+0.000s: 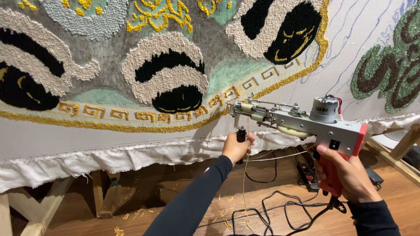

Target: The person uses a handheld tufting gun to apply gold yarn along a pre-drawn border on a large canvas stretched on a frame. The operator guides the tool steadily while feeding yarn and occasionally adjusting the yarn with the left hand.

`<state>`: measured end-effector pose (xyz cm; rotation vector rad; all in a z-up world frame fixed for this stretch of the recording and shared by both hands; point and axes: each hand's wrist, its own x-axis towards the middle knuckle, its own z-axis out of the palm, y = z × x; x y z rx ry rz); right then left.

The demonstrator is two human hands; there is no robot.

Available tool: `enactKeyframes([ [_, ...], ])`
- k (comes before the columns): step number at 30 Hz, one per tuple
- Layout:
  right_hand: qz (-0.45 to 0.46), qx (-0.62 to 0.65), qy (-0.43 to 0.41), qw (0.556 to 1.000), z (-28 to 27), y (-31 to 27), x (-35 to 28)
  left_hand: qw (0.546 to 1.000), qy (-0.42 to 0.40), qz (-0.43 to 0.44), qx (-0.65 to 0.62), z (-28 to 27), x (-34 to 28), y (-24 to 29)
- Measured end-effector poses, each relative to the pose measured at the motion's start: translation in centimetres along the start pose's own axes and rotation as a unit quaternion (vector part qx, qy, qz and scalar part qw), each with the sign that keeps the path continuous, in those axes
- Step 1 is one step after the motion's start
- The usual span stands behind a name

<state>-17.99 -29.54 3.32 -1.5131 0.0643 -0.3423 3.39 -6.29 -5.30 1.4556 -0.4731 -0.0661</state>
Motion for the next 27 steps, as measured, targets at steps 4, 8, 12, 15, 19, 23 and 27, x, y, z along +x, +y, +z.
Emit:
enactKeyframes([
  [4, 0.034, 0.009, 0.016, 0.999, -1.1, 1.4, 0.8, 0.997, 0.035, -0.013, -0.061, 0.4, -0.6, -0.2],
  [8, 0.056, 0.008, -0.007, 0.998, -3.1, 2.9, 1.5, 0.999, -0.034, -0.027, -0.015, -0.6, -0.5, -0.4],
  [12, 0.064, 0.071, -0.046, 0.994, -5.5, 4.9, 2.2, 0.974, -0.134, -0.071, 0.168, -4.8, -0.1, 0.0],
  [15, 0.088, 0.1, -0.056, 0.99, -7.4, 6.6, 2.8, 0.932, -0.265, 0.024, 0.245, -10.1, 2.3, 2.3],
  [19, 0.168, 0.152, -0.126, 0.966, -8.8, 7.9, 3.5, 0.906, -0.194, 0.063, 0.37, -14.5, 4.5, 7.0],
  [23, 0.194, 0.096, -0.108, 0.97, -8.9, 8.6, 3.7, 0.962, -0.073, 0.121, 0.235, -14.0, 4.4, 12.0],
  [27, 0.214, 0.03, -0.019, 0.976, -8.3, 8.9, 3.9, 0.973, -0.108, 0.152, 0.136, -11.4, 4.3, 16.0],
])
